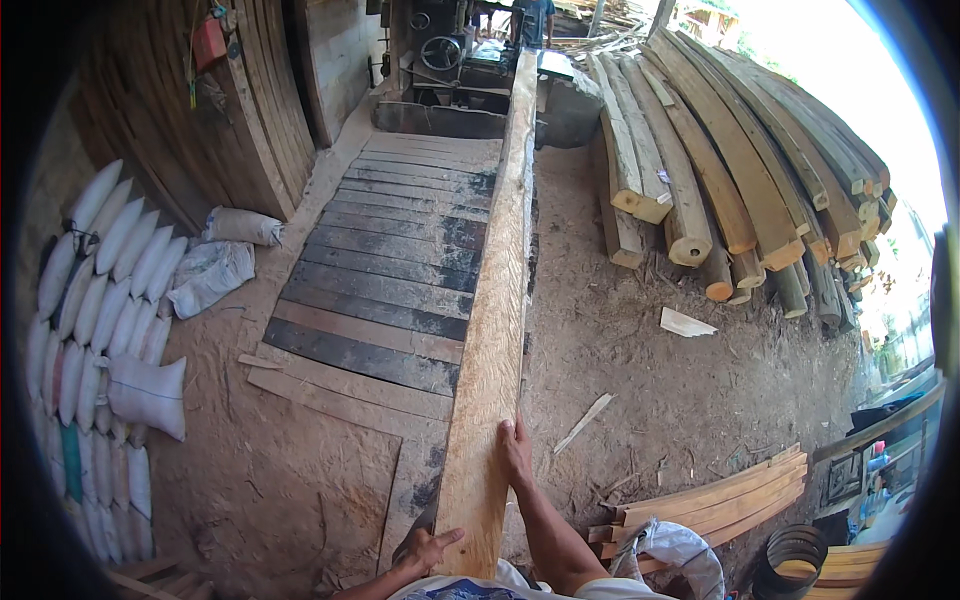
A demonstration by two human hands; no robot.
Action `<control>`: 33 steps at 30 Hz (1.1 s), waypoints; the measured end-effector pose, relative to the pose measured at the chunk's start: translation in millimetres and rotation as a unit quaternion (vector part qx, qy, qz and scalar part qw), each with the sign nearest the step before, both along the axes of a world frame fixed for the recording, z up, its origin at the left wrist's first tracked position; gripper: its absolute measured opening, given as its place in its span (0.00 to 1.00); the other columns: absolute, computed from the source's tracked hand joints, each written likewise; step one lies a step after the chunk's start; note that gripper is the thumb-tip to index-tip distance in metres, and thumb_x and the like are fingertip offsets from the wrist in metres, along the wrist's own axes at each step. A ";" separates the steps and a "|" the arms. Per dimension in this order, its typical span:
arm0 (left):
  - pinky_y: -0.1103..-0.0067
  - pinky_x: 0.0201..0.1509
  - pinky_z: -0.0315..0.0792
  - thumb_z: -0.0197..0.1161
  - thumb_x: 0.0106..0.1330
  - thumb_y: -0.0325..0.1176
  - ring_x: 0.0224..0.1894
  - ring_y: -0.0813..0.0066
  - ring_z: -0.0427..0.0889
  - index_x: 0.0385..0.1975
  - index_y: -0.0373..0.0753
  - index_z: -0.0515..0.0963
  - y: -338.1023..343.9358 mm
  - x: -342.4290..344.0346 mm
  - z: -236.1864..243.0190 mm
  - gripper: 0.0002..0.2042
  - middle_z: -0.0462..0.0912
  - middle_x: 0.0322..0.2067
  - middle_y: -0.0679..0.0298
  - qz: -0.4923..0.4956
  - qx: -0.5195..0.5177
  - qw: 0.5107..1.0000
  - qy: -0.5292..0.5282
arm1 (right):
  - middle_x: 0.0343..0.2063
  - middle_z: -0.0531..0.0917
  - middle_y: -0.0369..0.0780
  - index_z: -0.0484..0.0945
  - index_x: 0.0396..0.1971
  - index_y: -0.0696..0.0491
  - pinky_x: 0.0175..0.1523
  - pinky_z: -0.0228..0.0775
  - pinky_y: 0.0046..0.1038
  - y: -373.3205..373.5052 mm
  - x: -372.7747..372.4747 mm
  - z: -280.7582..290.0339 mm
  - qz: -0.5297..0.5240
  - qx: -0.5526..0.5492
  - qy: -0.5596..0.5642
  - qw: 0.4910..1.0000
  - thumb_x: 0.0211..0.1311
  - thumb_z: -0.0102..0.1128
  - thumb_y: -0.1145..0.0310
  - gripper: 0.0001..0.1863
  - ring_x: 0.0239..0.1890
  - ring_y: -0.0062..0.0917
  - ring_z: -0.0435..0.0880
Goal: The person planes a long wooden beam by feeding it through a planing machine, adjusting the machine's tension using a crank, and repeatedly checking the surface of the wood with their hands.
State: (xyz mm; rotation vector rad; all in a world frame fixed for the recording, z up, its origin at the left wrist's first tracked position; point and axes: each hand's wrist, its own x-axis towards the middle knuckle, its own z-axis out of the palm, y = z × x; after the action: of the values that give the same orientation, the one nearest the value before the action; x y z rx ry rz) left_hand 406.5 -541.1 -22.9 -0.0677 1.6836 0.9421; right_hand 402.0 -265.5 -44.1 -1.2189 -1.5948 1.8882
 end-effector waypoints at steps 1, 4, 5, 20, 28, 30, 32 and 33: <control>0.78 0.28 0.71 0.71 0.54 0.49 0.23 0.77 0.77 0.47 0.35 0.80 8.5 -10.2 7.8 0.26 0.84 0.29 0.63 -0.041 -0.045 0.998 0.004 | 0.60 0.70 0.44 0.51 0.69 0.61 0.64 0.57 0.23 6.3 -8.7 4.0 -0.007 -0.013 0.018 1.000 0.71 0.49 0.55 0.35 0.60 0.25 0.68; 0.76 0.23 0.68 0.73 0.49 0.54 0.18 0.76 0.73 0.36 0.34 0.83 28.4 -27.9 -10.9 0.26 0.81 0.21 0.63 0.010 -0.006 1.000 0.018 | 0.60 0.70 0.44 0.52 0.69 0.61 0.64 0.57 0.23 32.6 -36.3 16.5 -0.013 -0.028 -0.004 1.000 0.71 0.49 0.56 0.35 0.60 0.24 0.68; 0.75 0.22 0.67 0.74 0.48 0.56 0.16 0.75 0.72 0.32 0.34 0.84 45.0 -40.6 3.6 0.27 0.80 0.19 0.63 0.023 0.008 0.999 0.024 | 0.60 0.70 0.44 0.52 0.69 0.61 0.64 0.57 0.23 44.9 -44.8 12.7 -0.016 -0.028 -0.004 0.999 0.71 0.49 0.56 0.35 0.60 0.24 0.68; 0.75 0.36 0.77 0.73 0.54 0.40 0.33 0.70 0.84 0.42 0.29 0.80 230.4 -193.4 -10.4 0.22 0.85 0.33 0.58 0.081 0.078 0.994 0.008 | 0.63 0.68 0.43 0.53 0.69 0.59 0.66 0.55 0.23 234.4 -201.8 0.4 -0.006 0.018 -0.028 0.999 0.71 0.48 0.56 0.33 0.64 0.25 0.65; 0.77 0.28 0.75 0.73 0.51 0.49 0.23 0.75 0.81 0.41 0.34 0.83 378.5 -315.1 10.1 0.25 0.86 0.29 0.59 0.047 0.066 0.994 0.075 | 0.61 0.70 0.43 0.52 0.69 0.59 0.64 0.57 0.23 371.3 -318.9 3.9 -0.009 -0.008 -0.007 1.000 0.71 0.48 0.57 0.34 0.61 0.24 0.68; 0.78 0.27 0.74 0.73 0.51 0.50 0.23 0.76 0.81 0.41 0.35 0.83 413.5 -351.5 26.8 0.25 0.86 0.30 0.59 0.054 0.046 0.996 0.050 | 0.61 0.71 0.43 0.53 0.69 0.59 0.64 0.58 0.23 405.7 -354.0 2.6 0.003 -0.001 -0.023 1.000 0.71 0.49 0.57 0.34 0.60 0.24 0.68; 0.78 0.27 0.74 0.73 0.51 0.50 0.22 0.76 0.80 0.42 0.36 0.83 451.7 -385.8 38.8 0.25 0.86 0.30 0.60 0.054 0.023 0.998 0.031 | 0.61 0.71 0.43 0.53 0.69 0.58 0.64 0.58 0.23 441.9 -386.5 8.3 0.008 0.003 -0.031 0.999 0.71 0.49 0.57 0.34 0.60 0.25 0.69; 0.78 0.26 0.74 0.73 0.50 0.51 0.21 0.76 0.79 0.41 0.35 0.83 471.0 -399.8 39.8 0.26 0.85 0.28 0.60 0.060 0.046 0.997 0.028 | 0.60 0.72 0.44 0.53 0.69 0.58 0.63 0.58 0.23 460.5 -401.8 11.7 -0.002 -0.003 -0.022 1.000 0.71 0.49 0.56 0.34 0.59 0.24 0.70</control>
State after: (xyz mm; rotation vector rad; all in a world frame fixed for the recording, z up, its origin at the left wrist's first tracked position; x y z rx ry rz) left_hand 6.7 -70.1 16.8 -0.0820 1.7003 1.1196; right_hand 0.2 195.0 -32.4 -1.2747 -1.6094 1.8779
